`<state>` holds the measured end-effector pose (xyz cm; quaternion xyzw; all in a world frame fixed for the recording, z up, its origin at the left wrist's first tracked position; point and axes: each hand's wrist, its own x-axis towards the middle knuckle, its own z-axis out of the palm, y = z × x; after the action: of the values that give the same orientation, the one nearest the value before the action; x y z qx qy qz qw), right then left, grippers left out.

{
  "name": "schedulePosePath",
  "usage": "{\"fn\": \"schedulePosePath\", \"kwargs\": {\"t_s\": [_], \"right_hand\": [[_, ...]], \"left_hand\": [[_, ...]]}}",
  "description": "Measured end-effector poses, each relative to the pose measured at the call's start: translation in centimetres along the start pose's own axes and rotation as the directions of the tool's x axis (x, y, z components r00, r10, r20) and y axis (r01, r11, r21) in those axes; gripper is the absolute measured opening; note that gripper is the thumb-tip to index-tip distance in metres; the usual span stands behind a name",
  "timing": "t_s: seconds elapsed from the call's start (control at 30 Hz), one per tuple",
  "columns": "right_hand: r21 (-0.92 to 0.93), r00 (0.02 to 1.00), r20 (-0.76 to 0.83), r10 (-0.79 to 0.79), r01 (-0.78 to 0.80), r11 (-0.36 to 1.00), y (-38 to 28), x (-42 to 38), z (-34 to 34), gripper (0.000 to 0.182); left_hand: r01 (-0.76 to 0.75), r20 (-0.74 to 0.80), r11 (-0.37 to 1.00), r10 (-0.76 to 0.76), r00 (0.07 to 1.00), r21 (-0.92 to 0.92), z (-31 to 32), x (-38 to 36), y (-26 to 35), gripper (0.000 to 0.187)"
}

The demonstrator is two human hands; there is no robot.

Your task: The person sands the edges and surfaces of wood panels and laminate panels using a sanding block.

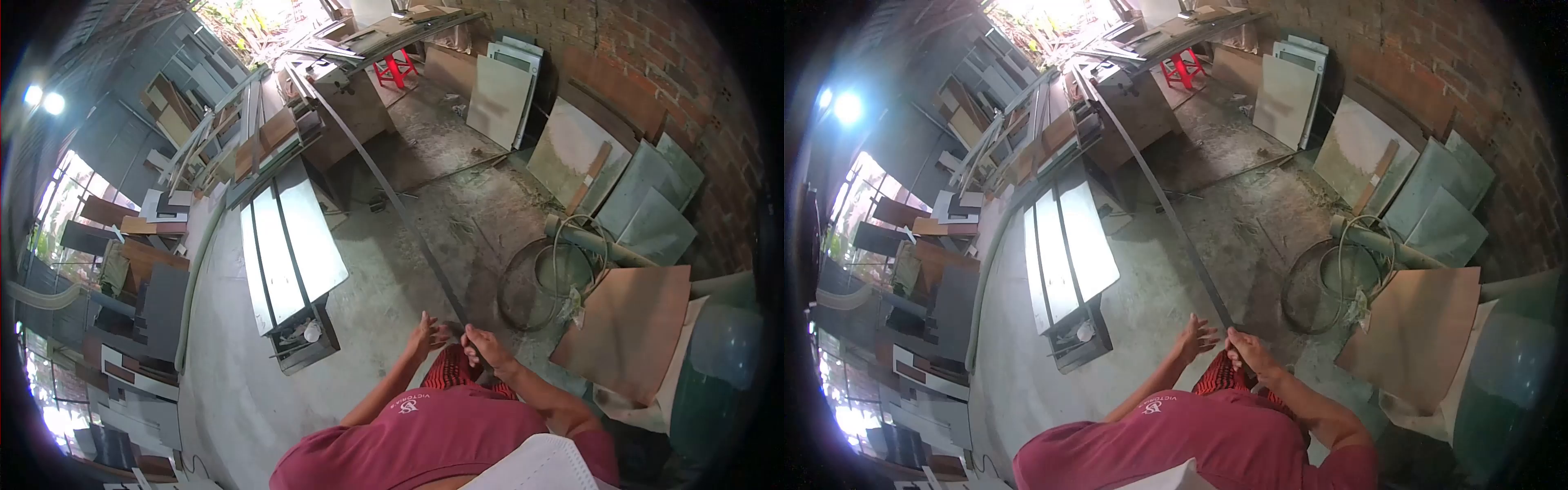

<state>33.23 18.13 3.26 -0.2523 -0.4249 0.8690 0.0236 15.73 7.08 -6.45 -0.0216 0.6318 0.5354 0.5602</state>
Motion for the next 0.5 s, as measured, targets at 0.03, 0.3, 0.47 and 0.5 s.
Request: {"fn": "schedulePosePath", "kwargs": {"t_s": [0.03, 0.3, 0.47, 0.5], "right_hand": [[-0.005, 1.000, 0.007, 0.003, -0.003, 1.000, -0.4, 1.4, 0.6, 0.044], [-0.027, 0.999, -0.024, 0.031, -0.031, 0.999, -4.6, 13.6, 3.3, 0.046], [-0.103, 0.999, -0.048, 0.025, -0.030, 0.994, -9.2, 19.6, 4.5, 0.045], [-0.103, 0.999, -0.046, 0.016, -0.021, 0.994, -9.7, 21.0, 4.5, 0.045]], "left_hand": [[-0.004, -0.005, 1.000, 0.004, 1.000, -0.007, 0.0, -0.4, 0.7, 0.079], [-0.371, 0.000, 0.927, 0.372, 0.928, -0.059, 0.4, -2.6, 11.3, 0.076], [-0.414, -0.068, 0.909, 0.411, 0.909, -0.043, -0.2, -1.4, 17.1, 0.073], [-0.436, -0.060, 0.899, 0.434, 0.899, -0.037, -0.3, -1.3, 18.0, 0.070]]}}
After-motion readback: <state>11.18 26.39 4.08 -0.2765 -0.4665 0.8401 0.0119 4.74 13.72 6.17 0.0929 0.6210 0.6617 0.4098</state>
